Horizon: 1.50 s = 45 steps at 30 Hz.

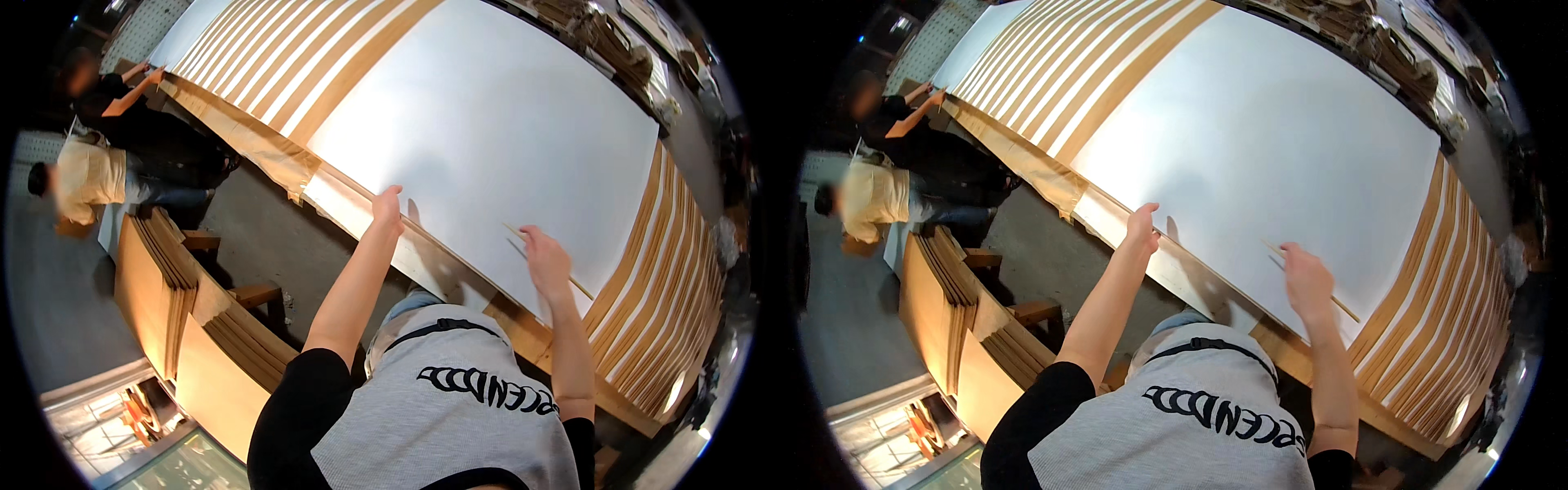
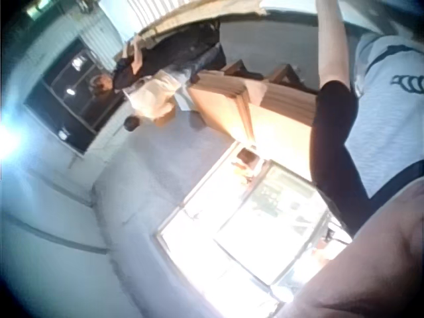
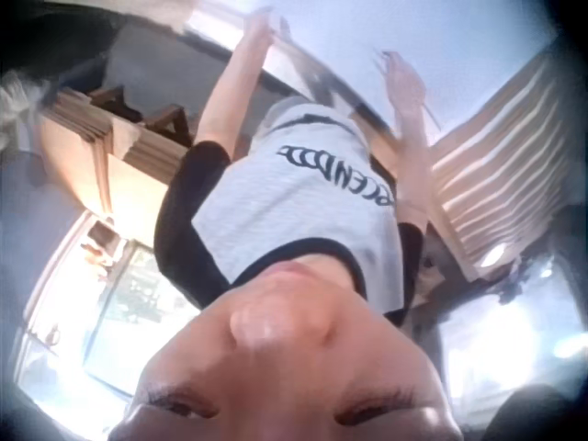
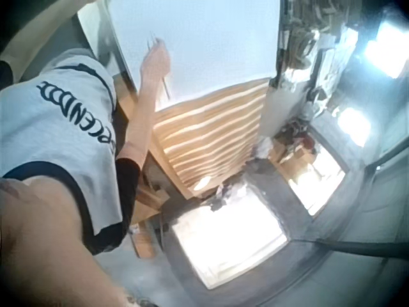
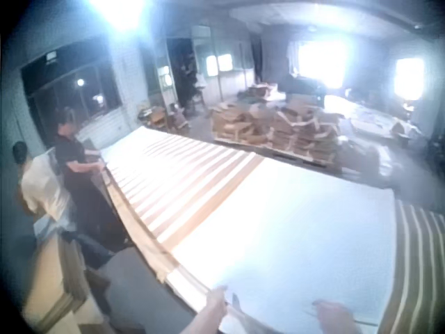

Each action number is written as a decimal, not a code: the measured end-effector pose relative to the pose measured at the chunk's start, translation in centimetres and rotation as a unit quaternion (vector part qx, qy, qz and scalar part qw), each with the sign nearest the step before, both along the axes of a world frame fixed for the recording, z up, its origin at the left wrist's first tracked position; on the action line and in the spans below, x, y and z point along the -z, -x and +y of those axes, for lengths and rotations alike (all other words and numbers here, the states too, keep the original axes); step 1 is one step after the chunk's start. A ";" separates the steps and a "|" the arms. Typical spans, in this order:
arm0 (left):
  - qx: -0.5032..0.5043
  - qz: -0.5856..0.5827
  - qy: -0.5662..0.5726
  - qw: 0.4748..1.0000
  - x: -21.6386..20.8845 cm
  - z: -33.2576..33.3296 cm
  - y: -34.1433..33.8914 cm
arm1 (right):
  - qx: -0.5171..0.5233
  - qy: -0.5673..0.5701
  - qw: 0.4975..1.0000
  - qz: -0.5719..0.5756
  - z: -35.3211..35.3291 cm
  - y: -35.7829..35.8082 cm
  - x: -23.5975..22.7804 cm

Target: The person repeatedly picks up large brown and white paper sheets and places them onto a long wooden structure. The person handles the sheets one at a time, aligning them along the surface and smoothing them down.

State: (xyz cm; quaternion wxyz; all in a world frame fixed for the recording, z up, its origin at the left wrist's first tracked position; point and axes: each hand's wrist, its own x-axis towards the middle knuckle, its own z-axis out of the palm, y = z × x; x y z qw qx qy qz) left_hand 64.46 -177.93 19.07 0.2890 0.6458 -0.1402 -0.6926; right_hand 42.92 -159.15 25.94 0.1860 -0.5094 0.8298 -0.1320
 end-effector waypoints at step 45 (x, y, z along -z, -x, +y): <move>-0.035 0.056 -0.037 0.997 0.0 -7.1 -4.4 | -0.354 0.084 0.930 0.050 -30.0 -14.7 7.0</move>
